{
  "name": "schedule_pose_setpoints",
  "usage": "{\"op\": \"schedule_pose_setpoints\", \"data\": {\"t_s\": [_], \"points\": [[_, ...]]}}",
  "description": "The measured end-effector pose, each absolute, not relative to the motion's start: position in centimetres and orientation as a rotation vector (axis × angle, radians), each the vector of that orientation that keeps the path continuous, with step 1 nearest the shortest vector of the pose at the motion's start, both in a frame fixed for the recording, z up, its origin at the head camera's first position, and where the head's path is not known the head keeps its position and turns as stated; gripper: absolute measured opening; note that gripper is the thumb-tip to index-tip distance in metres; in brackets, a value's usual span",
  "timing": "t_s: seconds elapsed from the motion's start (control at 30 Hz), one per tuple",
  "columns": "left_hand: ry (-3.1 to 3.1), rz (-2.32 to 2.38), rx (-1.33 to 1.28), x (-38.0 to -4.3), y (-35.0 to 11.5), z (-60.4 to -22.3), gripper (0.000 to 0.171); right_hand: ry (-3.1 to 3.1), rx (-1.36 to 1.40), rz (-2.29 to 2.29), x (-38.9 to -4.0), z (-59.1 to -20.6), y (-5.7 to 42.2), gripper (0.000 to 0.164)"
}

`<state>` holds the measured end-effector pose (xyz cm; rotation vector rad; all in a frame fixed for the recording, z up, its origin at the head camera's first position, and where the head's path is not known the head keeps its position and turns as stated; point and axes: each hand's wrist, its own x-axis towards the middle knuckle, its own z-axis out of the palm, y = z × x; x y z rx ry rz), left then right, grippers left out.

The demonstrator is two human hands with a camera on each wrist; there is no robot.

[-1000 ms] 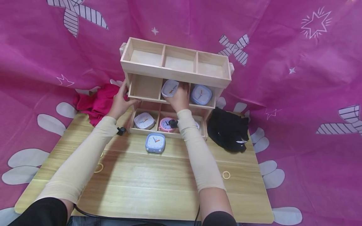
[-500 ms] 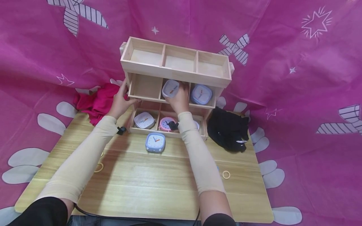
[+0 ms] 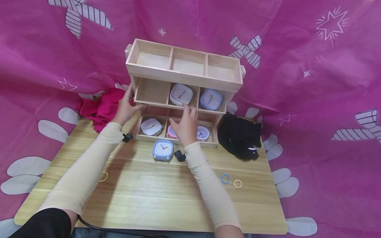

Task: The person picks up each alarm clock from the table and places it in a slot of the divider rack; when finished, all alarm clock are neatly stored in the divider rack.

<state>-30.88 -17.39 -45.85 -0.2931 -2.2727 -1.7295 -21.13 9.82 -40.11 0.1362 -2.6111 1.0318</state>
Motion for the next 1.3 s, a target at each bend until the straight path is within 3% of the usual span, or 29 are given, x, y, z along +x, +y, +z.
{"op": "schedule_pose_setpoints", "data": {"t_s": [0.3, 0.73, 1.3], "points": [[-2.281, -1.733, -0.286, -30.9, -17.5, -46.0, 0.114, -2.851, 0.123, 1.06, -17.1, -44.4, 9.5, 0.091], [-2.271, -1.742, -0.285, -30.8, -17.3, -45.9, 0.115, -3.068, 0.1, 0.984, -15.8, -51.7, 10.0, 0.114], [-2.259, -1.746, -0.291, -31.1, -17.3, -46.0, 0.112, -2.831, 0.151, 1.449, -15.6, -55.5, 9.1, 0.094]]}}
